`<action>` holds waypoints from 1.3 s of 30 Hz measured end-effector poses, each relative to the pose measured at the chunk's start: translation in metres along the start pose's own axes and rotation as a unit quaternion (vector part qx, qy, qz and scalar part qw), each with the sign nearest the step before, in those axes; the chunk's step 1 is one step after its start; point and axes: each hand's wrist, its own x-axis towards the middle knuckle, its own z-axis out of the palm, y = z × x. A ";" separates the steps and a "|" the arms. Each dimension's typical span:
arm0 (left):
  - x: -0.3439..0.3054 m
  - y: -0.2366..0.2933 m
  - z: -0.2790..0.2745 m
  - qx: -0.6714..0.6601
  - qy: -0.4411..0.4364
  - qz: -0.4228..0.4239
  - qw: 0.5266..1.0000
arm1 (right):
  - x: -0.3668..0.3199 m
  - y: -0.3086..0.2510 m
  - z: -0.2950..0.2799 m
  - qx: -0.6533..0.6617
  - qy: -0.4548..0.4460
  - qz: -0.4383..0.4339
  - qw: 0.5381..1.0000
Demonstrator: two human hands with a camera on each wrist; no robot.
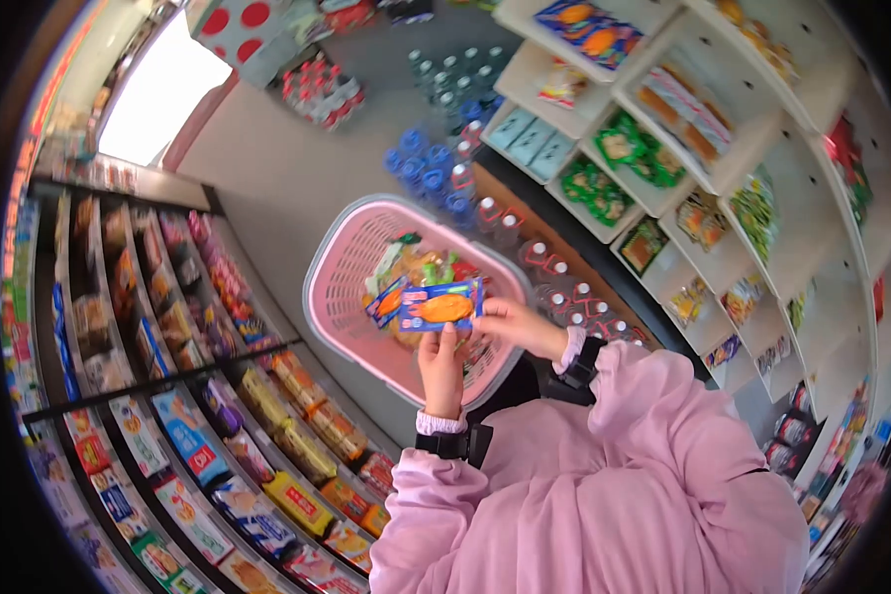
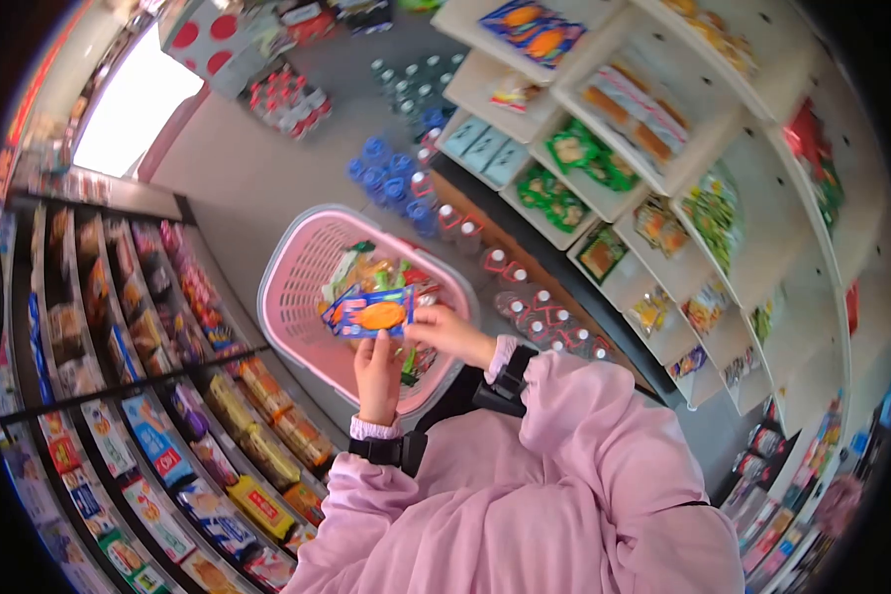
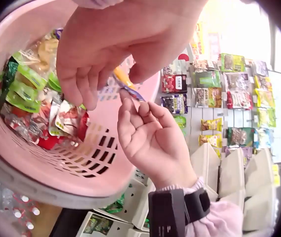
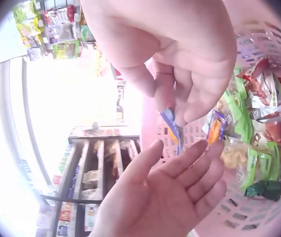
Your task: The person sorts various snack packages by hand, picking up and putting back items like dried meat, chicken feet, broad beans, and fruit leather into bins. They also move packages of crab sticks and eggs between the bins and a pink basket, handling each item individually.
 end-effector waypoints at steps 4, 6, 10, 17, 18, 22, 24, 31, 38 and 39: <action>-0.028 0.008 0.073 -0.060 -0.100 0.078 0.990 | -0.078 -0.036 0.000 0.007 0.019 -0.108 0.994; -0.041 0.002 0.101 -0.097 -0.132 0.060 0.985 | -0.105 -0.028 -0.018 -0.035 0.030 -0.103 0.994; -0.055 -0.018 0.145 -0.081 -0.187 0.050 0.978 | -0.163 -0.037 -0.040 -0.044 0.068 -0.134 0.988; -0.095 -0.038 0.204 0.028 -0.278 0.003 0.960 | -0.264 -0.083 -0.076 -0.074 0.110 -0.100 0.986; -0.100 -0.043 0.208 0.062 -0.294 -0.011 0.954 | -0.276 -0.084 -0.081 -0.082 0.088 -0.091 0.988; -0.125 -0.058 0.225 0.091 -0.320 -0.053 0.942 | -0.291 -0.059 -0.102 -0.067 0.047 -0.110 0.991; -0.133 -0.063 0.229 0.098 -0.327 -0.072 0.937 | -0.295 -0.048 -0.110 -0.083 0.061 -0.117 0.988; -0.135 -0.050 0.230 0.094 -0.315 -0.026 0.944 | -0.291 -0.078 -0.096 0.024 0.089 -0.160 0.983; -0.091 -0.003 0.241 0.121 -0.303 0.051 0.944 | -0.241 -0.122 -0.098 0.021 0.119 -0.184 0.975; -0.081 0.007 0.246 0.134 -0.308 0.065 0.940 | -0.229 -0.126 -0.099 0.020 0.140 -0.211 0.967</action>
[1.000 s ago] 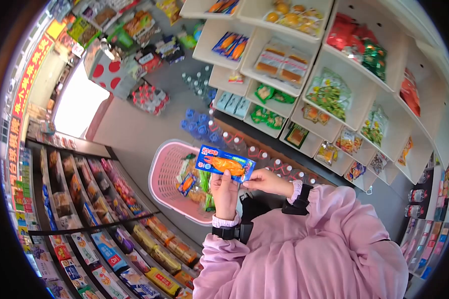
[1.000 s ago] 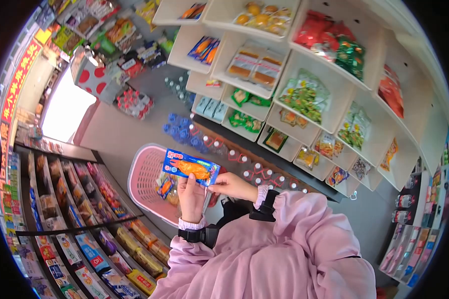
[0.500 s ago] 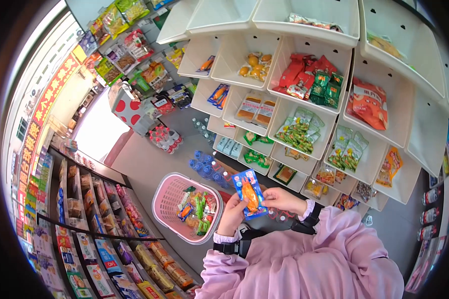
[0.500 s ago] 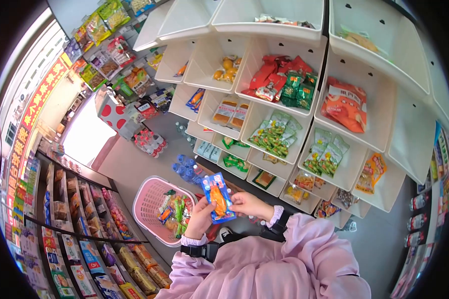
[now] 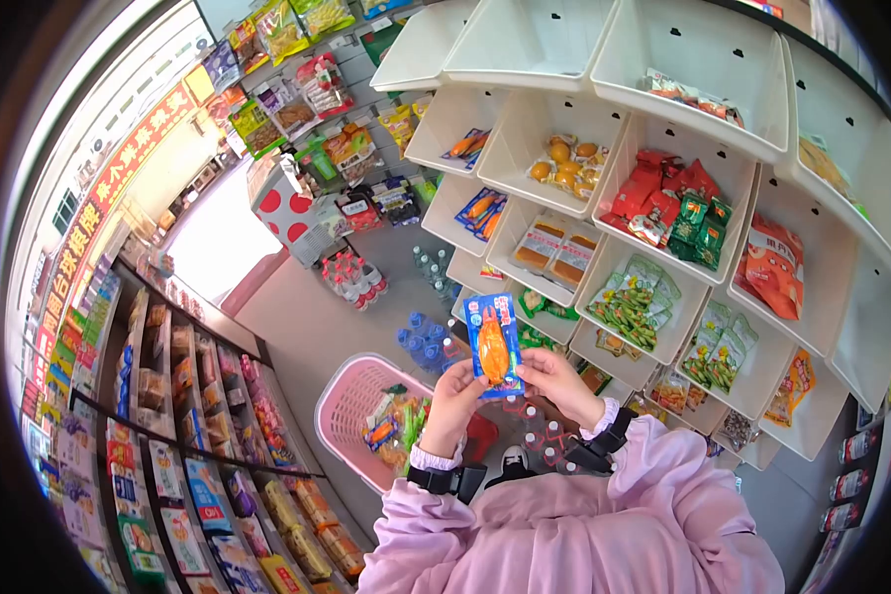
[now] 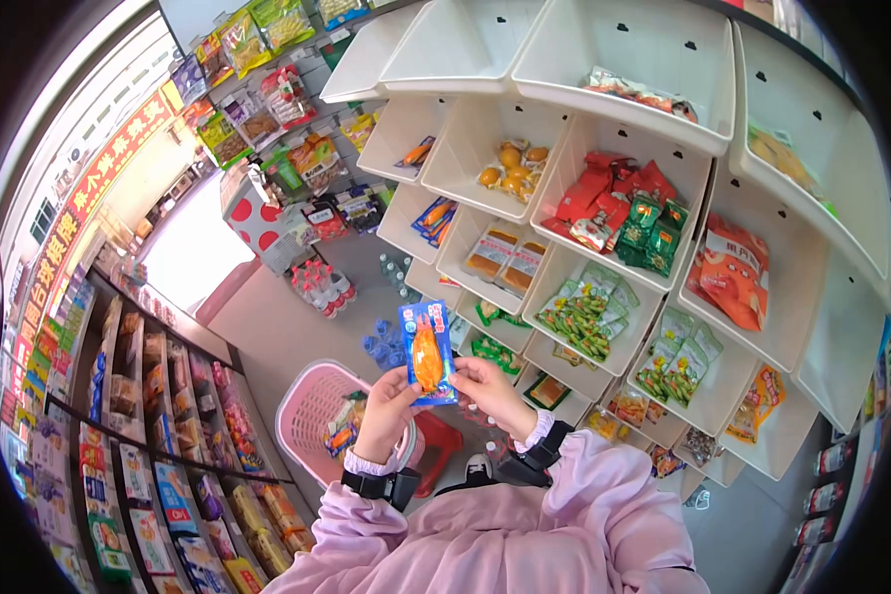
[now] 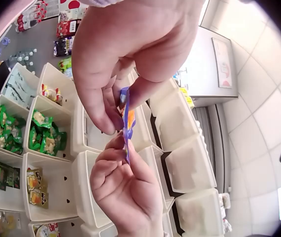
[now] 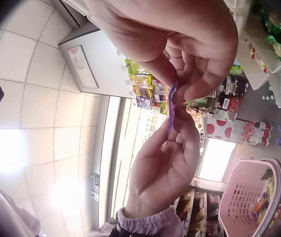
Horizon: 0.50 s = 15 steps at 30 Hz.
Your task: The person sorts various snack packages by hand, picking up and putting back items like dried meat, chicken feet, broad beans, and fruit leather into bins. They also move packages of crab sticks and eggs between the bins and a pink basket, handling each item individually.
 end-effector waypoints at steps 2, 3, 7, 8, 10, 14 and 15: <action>0.023 0.009 -0.016 0.001 -0.003 0.011 1.000 | 0.012 -0.019 0.017 0.047 0.027 -0.014 0.998; 0.035 0.013 -0.023 -0.002 -0.003 0.017 1.000 | 0.018 -0.027 0.022 0.068 0.040 -0.019 0.997; 0.080 0.053 -0.042 0.060 -0.024 0.033 0.997 | 0.068 -0.033 0.028 0.048 0.012 -0.084 0.995; 0.093 0.066 -0.043 0.052 -0.023 0.039 0.998 | 0.084 -0.037 0.031 0.064 0.024 -0.097 0.993; 0.124 0.093 -0.052 0.096 -0.046 0.070 0.992 | 0.114 -0.058 0.037 0.049 0.032 -0.127 0.990; 0.198 0.155 -0.057 0.166 -0.080 0.112 0.977 | 0.174 -0.109 0.046 0.050 0.087 -0.170 0.980; 0.216 0.170 -0.052 0.162 -0.074 0.128 0.976 | 0.191 -0.120 0.044 0.046 0.090 -0.178 0.979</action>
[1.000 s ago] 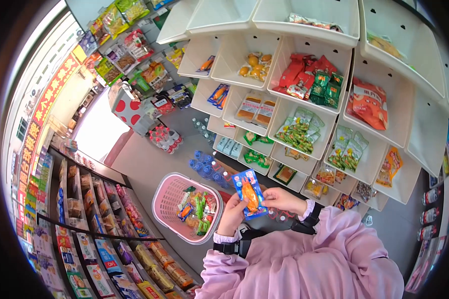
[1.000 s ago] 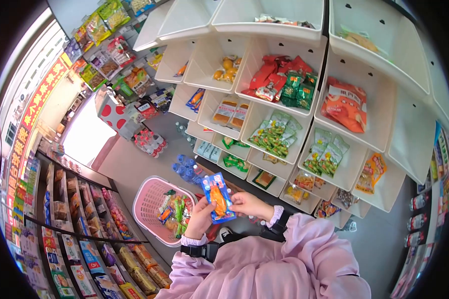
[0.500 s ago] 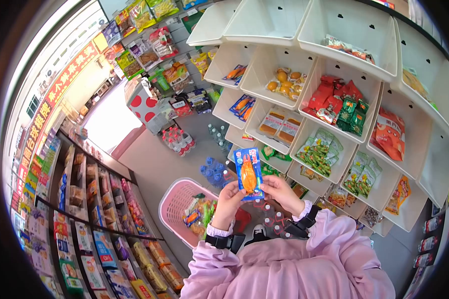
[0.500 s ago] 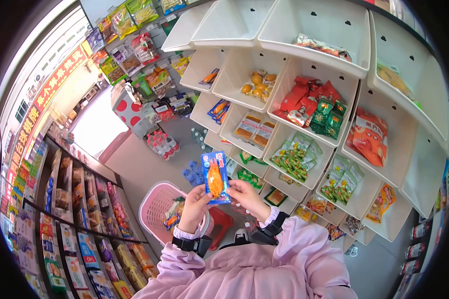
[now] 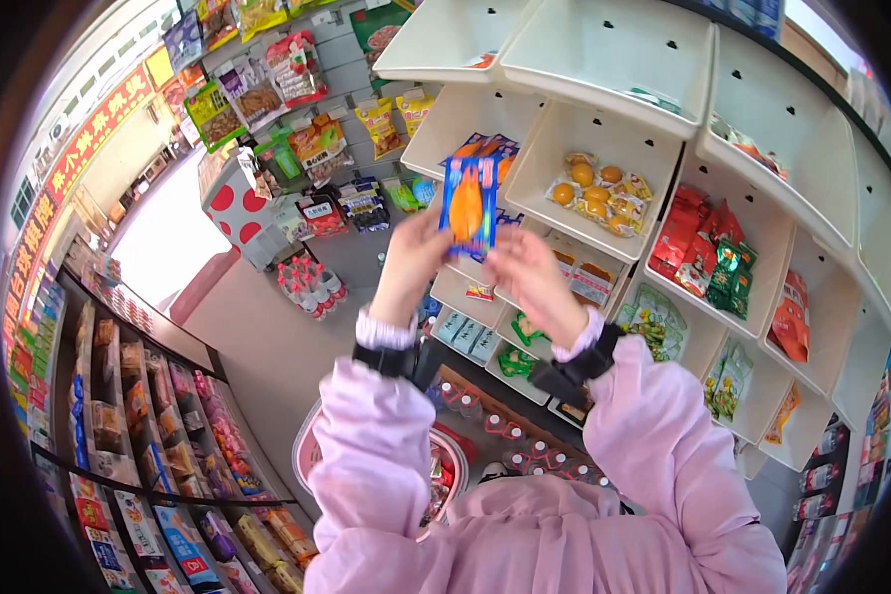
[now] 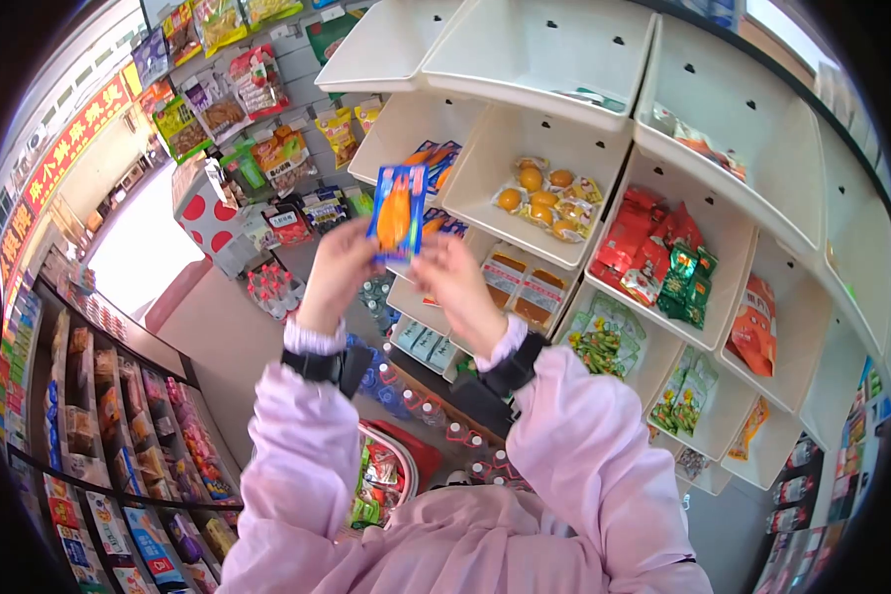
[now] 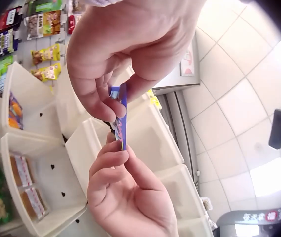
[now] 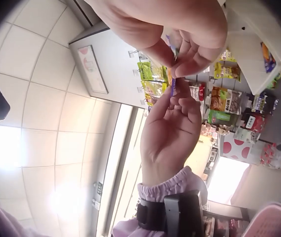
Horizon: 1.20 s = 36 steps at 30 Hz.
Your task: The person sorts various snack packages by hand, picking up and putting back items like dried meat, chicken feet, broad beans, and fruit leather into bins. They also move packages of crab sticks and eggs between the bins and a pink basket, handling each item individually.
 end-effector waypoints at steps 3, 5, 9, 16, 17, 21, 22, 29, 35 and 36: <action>0.065 0.005 -0.012 -0.004 -0.029 -0.020 0.999 | 0.052 -0.014 0.003 -0.003 -0.022 -0.003 1.000; 0.107 -0.001 -0.014 0.034 -0.028 -0.043 0.998 | 0.075 -0.024 0.006 0.020 -0.022 0.007 1.000; 0.174 -0.018 -0.011 0.213 0.037 -0.071 0.974 | 0.089 -0.025 0.001 0.013 0.014 0.056 0.998; 0.218 -0.049 0.001 0.477 -0.002 -0.017 0.879 | 0.070 -0.019 -0.012 -0.070 0.012 0.064 0.995; 0.211 -0.049 0.005 0.502 0.016 0.015 0.865 | 0.065 -0.019 -0.015 -0.085 0.016 0.059 0.995; 0.193 -0.041 0.014 0.524 0.002 0.080 0.848 | 0.049 -0.018 -0.023 -0.129 0.033 0.051 0.990; 0.179 -0.034 0.015 0.511 0.003 0.091 0.855 | 0.045 -0.018 -0.022 -0.142 0.037 0.052 0.988; 0.027 -0.085 -0.014 0.258 0.260 0.272 0.890 | 0.017 0.034 -0.020 -0.130 -0.039 0.103 0.985; -0.166 -0.195 -0.053 0.238 0.357 -0.027 0.903 | -0.026 0.136 -0.005 -0.134 -0.102 0.267 0.949; -0.198 -0.211 -0.060 0.226 0.364 -0.082 0.900 | -0.036 0.153 0.001 -0.136 -0.115 0.285 0.942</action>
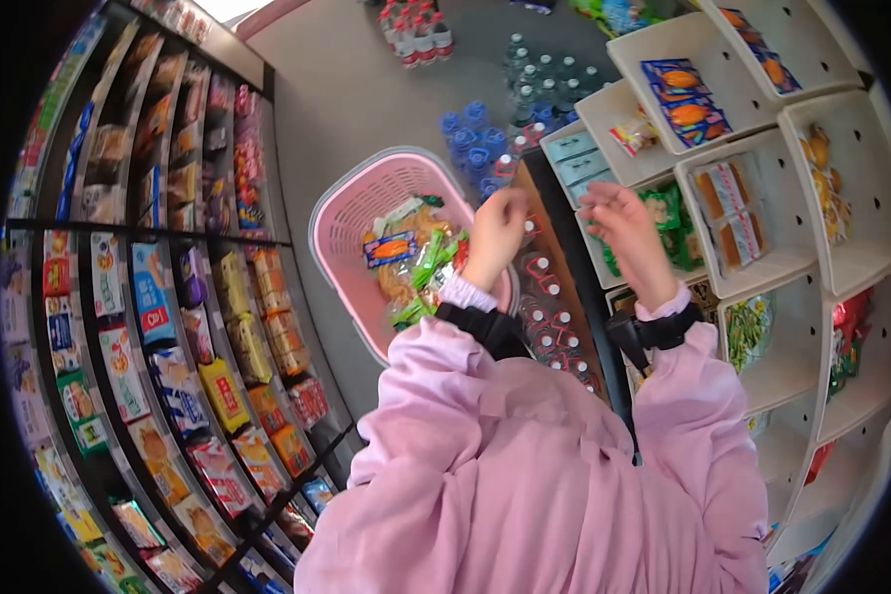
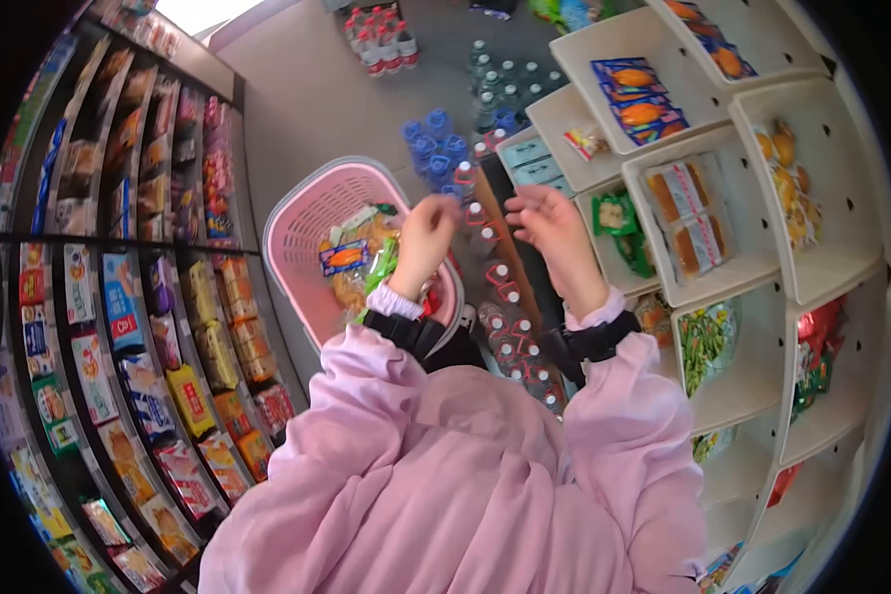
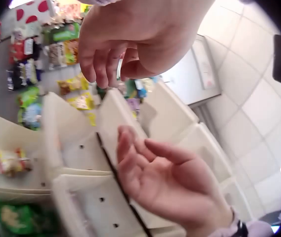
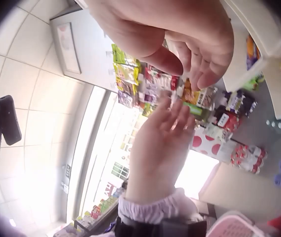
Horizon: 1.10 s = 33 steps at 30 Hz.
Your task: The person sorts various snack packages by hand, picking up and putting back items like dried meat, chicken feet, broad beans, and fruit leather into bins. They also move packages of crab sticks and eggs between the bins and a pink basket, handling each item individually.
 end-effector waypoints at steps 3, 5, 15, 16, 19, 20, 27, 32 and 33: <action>-0.046 -0.101 -0.044 0.019 0.050 -0.103 0.993 | 0.010 0.052 0.034 -0.003 -0.074 0.079 0.994; -0.066 -0.126 -0.076 -0.029 0.080 -0.227 0.970 | 0.017 0.082 0.058 -0.028 -0.119 0.133 0.984; -0.100 -0.227 -0.142 -0.315 0.237 -0.523 0.755 | 0.040 0.201 0.113 -0.129 -0.232 0.289 0.920; -0.095 -0.233 -0.140 -0.326 0.242 -0.521 0.751 | 0.040 0.204 0.113 -0.138 -0.228 0.292 0.919; -0.077 -0.255 -0.131 -0.352 0.270 -0.526 0.726 | 0.043 0.207 0.111 -0.123 -0.222 0.298 0.920; -0.072 -0.267 -0.126 -0.357 0.278 -0.532 0.716 | 0.045 0.206 0.109 -0.116 -0.216 0.309 0.919; -0.047 -0.311 -0.114 -0.409 0.364 -0.540 0.639 | 0.042 0.189 0.093 -0.073 -0.185 0.287 0.937; -0.040 -0.292 -0.113 -0.444 0.331 -0.492 0.672 | 0.040 0.186 0.086 -0.050 -0.156 0.288 0.943; -0.035 -0.256 -0.114 -0.424 0.305 -0.459 0.718 | 0.040 0.185 0.084 -0.050 -0.152 0.282 0.946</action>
